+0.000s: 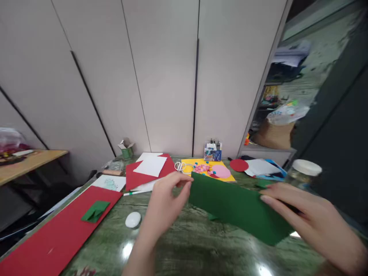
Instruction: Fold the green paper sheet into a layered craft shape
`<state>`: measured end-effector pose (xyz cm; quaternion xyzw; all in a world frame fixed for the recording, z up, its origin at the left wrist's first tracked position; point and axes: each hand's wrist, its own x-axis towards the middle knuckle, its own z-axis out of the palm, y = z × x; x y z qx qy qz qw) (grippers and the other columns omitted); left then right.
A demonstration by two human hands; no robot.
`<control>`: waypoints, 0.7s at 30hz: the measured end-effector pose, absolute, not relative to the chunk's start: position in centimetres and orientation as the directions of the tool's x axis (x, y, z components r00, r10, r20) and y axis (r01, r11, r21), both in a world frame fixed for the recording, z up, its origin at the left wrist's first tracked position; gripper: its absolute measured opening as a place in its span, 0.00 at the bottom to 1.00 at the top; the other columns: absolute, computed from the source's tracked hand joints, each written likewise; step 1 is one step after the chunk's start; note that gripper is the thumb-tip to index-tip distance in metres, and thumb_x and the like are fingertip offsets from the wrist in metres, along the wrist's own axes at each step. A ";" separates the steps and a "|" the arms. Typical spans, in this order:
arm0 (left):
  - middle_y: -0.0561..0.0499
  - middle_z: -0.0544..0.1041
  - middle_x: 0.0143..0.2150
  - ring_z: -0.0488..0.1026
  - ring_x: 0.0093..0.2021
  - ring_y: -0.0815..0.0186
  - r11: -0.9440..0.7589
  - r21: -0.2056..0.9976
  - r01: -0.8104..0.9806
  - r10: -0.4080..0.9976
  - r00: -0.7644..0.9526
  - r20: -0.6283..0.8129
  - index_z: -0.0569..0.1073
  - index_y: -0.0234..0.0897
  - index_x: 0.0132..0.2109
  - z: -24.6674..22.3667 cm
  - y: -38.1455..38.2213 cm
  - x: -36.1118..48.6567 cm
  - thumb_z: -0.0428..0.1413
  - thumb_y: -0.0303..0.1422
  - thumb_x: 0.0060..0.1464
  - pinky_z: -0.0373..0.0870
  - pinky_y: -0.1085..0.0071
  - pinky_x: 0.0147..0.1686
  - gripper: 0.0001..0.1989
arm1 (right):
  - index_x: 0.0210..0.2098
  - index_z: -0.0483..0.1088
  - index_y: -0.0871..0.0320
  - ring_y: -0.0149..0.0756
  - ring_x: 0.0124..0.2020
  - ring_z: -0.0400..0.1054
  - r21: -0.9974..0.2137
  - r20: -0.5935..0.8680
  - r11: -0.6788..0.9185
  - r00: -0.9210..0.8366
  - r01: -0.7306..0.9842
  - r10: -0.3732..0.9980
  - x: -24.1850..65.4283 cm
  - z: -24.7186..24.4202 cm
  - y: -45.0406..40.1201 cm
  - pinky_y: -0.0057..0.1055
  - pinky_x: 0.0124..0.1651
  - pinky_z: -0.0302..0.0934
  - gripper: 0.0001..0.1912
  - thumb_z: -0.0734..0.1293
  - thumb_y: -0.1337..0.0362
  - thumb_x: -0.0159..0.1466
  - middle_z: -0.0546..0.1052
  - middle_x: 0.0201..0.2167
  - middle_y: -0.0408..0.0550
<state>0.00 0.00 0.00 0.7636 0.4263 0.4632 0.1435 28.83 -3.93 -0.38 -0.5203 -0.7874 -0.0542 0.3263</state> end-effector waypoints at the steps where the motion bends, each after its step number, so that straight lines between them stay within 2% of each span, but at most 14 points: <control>1: 0.53 0.76 0.34 0.72 0.33 0.69 -0.599 0.611 0.517 0.781 0.210 0.588 0.73 0.39 0.37 -0.1 0.1 0.1 0.52 0.26 0.55 0.67 0.74 0.34 0.06 | 0.32 0.72 0.52 0.36 0.36 0.71 -0.254 0.565 0.456 -0.252 0.853 0.786 28.7 -0.2 -3.9 0.29 0.38 0.63 0.12 0.59 0.56 0.64 0.77 0.35 0.43; 8: 0.51 0.76 0.36 0.72 0.35 0.68 -0.590 0.595 0.546 0.778 0.186 0.600 0.73 0.38 0.39 -0.4 0.9 0.3 0.51 0.26 0.54 0.69 0.72 0.35 0.07 | 0.32 0.72 0.53 0.39 0.35 0.71 -0.246 0.558 0.471 -0.273 0.847 0.784 28.5 0.1 -3.6 0.33 0.37 0.63 0.12 0.60 0.55 0.64 0.77 0.34 0.45; 21: 0.52 0.78 0.37 0.74 0.35 0.68 -0.556 0.614 0.560 0.795 0.145 0.588 0.73 0.38 0.40 -0.5 1.0 0.4 0.52 0.26 0.54 0.71 0.71 0.38 0.07 | 0.32 0.72 0.52 0.37 0.35 0.71 -0.222 0.587 0.481 -0.278 0.848 0.760 28.5 -0.1 -3.5 0.32 0.36 0.63 0.12 0.59 0.56 0.64 0.77 0.33 0.44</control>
